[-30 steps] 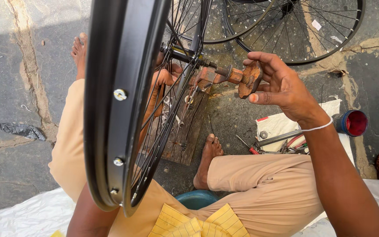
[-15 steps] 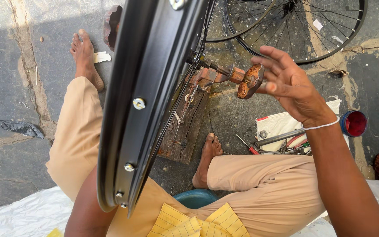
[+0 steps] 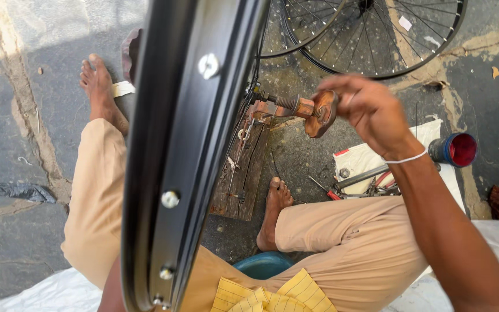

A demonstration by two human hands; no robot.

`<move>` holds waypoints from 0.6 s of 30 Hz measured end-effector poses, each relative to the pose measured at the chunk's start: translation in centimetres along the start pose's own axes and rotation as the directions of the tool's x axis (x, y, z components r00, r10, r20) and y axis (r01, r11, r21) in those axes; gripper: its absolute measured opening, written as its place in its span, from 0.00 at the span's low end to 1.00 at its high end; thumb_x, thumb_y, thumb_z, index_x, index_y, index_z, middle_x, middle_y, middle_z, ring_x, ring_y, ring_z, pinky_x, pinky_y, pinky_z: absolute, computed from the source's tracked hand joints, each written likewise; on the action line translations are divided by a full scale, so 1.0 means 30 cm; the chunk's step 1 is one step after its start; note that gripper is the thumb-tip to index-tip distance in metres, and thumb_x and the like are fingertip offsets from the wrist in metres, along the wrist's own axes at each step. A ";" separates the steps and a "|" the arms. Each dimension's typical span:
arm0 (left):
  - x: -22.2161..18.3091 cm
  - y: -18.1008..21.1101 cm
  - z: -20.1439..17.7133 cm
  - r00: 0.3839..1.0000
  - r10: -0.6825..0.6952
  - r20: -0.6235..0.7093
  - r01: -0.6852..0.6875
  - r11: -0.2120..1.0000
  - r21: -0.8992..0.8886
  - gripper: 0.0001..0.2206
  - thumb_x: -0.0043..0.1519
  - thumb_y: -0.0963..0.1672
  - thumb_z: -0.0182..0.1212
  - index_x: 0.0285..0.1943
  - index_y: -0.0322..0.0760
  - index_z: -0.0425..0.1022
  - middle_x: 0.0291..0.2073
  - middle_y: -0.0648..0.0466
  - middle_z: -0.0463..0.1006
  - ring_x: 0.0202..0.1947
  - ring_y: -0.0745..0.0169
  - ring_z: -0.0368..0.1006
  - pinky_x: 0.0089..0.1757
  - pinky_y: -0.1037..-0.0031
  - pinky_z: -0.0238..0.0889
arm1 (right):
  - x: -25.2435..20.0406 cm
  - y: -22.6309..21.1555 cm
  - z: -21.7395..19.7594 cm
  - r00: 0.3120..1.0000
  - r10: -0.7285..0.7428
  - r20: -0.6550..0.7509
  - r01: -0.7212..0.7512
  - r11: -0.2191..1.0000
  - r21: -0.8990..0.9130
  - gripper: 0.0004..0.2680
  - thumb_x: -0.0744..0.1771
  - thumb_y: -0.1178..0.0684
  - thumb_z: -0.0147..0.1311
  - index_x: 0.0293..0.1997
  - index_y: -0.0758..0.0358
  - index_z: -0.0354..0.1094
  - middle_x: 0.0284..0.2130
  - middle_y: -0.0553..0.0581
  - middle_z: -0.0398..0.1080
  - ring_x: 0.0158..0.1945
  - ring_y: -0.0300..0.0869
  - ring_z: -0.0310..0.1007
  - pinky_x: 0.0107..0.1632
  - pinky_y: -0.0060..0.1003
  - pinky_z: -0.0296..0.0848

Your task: The person inserts spokes into a bicycle wheel rim and hub by hand while holding the rim across their lap and using a truing stand.

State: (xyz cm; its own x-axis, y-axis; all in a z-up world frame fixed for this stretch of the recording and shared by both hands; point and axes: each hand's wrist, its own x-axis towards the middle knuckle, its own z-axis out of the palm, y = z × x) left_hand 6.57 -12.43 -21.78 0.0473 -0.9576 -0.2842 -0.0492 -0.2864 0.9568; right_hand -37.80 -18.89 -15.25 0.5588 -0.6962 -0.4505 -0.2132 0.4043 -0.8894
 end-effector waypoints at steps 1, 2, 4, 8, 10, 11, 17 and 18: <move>0.008 -0.005 0.002 1.000 -0.006 0.005 0.006 1.000 -0.004 0.22 0.67 0.46 0.70 0.56 0.21 0.67 0.39 0.44 0.79 0.35 0.57 0.78 0.35 0.69 0.73 | -0.015 0.038 0.021 0.984 0.124 0.127 -0.107 0.985 -0.135 0.11 0.65 0.56 0.51 0.48 0.73 0.72 0.45 0.64 0.79 0.49 0.49 0.78 0.55 0.45 0.73; 0.020 -0.006 -0.004 1.000 0.002 -0.003 -0.002 1.000 -0.007 0.22 0.67 0.46 0.70 0.56 0.21 0.67 0.39 0.44 0.79 0.35 0.57 0.78 0.35 0.69 0.73 | -0.016 0.057 0.033 0.938 0.248 0.241 -0.178 0.944 -0.277 0.10 0.63 0.60 0.55 0.45 0.74 0.75 0.42 0.65 0.81 0.46 0.51 0.81 0.53 0.44 0.74; 0.053 0.006 -0.035 1.000 0.015 -0.016 -0.015 1.000 -0.003 0.22 0.67 0.46 0.70 0.56 0.21 0.67 0.39 0.44 0.79 0.35 0.57 0.78 0.34 0.69 0.74 | 0.008 0.073 0.062 0.972 0.188 0.141 -0.134 0.937 -0.322 0.11 0.62 0.62 0.58 0.48 0.69 0.70 0.42 0.61 0.78 0.46 0.46 0.79 0.52 0.41 0.75; 0.055 -0.040 -0.044 0.998 0.017 -0.064 -0.017 1.000 -0.011 0.22 0.67 0.46 0.70 0.55 0.21 0.67 0.38 0.44 0.79 0.35 0.58 0.78 0.34 0.69 0.74 | 0.016 0.038 0.037 0.994 0.011 0.110 -0.015 0.999 0.038 0.13 0.63 0.65 0.50 0.52 0.68 0.67 0.44 0.57 0.75 0.45 0.43 0.81 0.54 0.41 0.79; 0.053 -0.059 -0.026 0.996 0.036 -0.081 -0.038 0.999 -0.026 0.22 0.67 0.46 0.71 0.55 0.21 0.66 0.38 0.44 0.79 0.34 0.58 0.78 0.34 0.69 0.74 | -0.039 0.056 0.094 0.922 0.217 0.322 -0.123 0.950 -0.288 0.09 0.64 0.64 0.53 0.46 0.71 0.73 0.38 0.62 0.79 0.42 0.45 0.83 0.52 0.41 0.80; 0.061 -0.059 -0.017 0.994 0.055 -0.096 -0.059 0.998 -0.032 0.22 0.67 0.46 0.71 0.55 0.21 0.66 0.38 0.44 0.79 0.34 0.58 0.78 0.33 0.69 0.74 | -0.058 0.056 0.114 0.859 0.330 0.393 -0.133 0.883 -0.450 0.08 0.64 0.64 0.55 0.43 0.72 0.77 0.35 0.64 0.82 0.40 0.45 0.84 0.51 0.41 0.80; -0.066 -0.035 -0.003 0.935 0.167 -0.312 -0.184 0.983 -0.026 0.22 0.67 0.46 0.71 0.55 0.21 0.66 0.38 0.45 0.79 0.34 0.58 0.79 0.33 0.69 0.74 | -0.066 0.067 0.117 0.839 0.404 0.365 -0.261 0.887 -0.381 0.09 0.61 0.65 0.53 0.39 0.79 0.78 0.34 0.66 0.81 0.37 0.47 0.84 0.47 0.40 0.81; -0.074 -0.030 0.028 0.921 0.186 -0.342 -0.210 0.977 -0.035 0.22 0.67 0.46 0.71 0.54 0.21 0.66 0.37 0.45 0.79 0.34 0.58 0.79 0.33 0.70 0.75 | -0.062 0.072 0.098 0.951 0.213 0.226 -0.097 0.896 -0.434 0.09 0.62 0.64 0.53 0.43 0.77 0.75 0.35 0.64 0.80 0.39 0.45 0.82 0.47 0.39 0.80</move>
State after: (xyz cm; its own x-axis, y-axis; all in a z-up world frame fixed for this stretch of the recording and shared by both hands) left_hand 5.66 -10.07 -22.05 0.3756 -0.9246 -0.0636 -0.0228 -0.0778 0.9967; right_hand -36.96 -14.98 -16.10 0.6668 -0.4419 -0.6001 -0.5934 0.1724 -0.7863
